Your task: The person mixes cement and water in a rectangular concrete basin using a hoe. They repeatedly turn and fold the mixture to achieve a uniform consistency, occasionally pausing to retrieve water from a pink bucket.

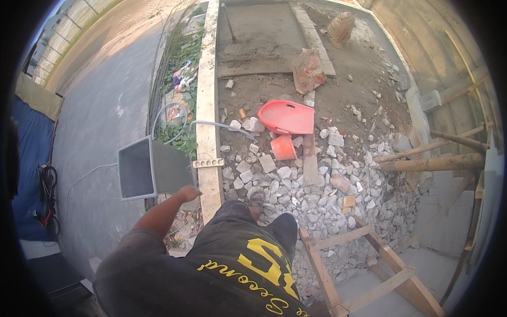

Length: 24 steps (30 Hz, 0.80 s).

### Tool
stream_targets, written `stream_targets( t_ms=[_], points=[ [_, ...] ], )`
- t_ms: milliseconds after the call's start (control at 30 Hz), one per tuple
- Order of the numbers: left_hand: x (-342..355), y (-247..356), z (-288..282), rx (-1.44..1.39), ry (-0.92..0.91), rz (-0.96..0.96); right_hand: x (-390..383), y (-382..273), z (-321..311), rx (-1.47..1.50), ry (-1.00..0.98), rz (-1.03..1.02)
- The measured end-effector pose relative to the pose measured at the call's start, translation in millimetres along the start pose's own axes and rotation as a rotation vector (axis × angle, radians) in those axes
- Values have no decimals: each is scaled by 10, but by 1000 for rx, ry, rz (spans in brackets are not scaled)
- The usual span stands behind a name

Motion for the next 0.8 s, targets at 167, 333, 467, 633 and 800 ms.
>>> stream_targets(
  t_ms=[167,333,467,633,800],
  points=[
    [-65,-270,307,-220,21,-67,94,-384,624,-506,58,337],
    [162,234,-75,-230,-85,100,-2015,-3085,411,151,202,-249],
    [449,378,-1092,-489,36,64,-3169,-4923,801,891,-340,-409],
    [709,-446,-2412,-693,425,-54,-5777,-7121,-746,1334,-1598,-436],
    [497,-1715,-2700,-949,578,-343,-7640,-8159,-2524,1885,-2521,-784]
  ],
)
Point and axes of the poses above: each hand's wrist, its own x-axis towards the middle knuckle, its own z-axis out of the palm, y = z × x, the point moved 7 cm from there along x, towards the middle knuckle, and after that the axes turned 2 degrees about y, right-handed, at the moved point
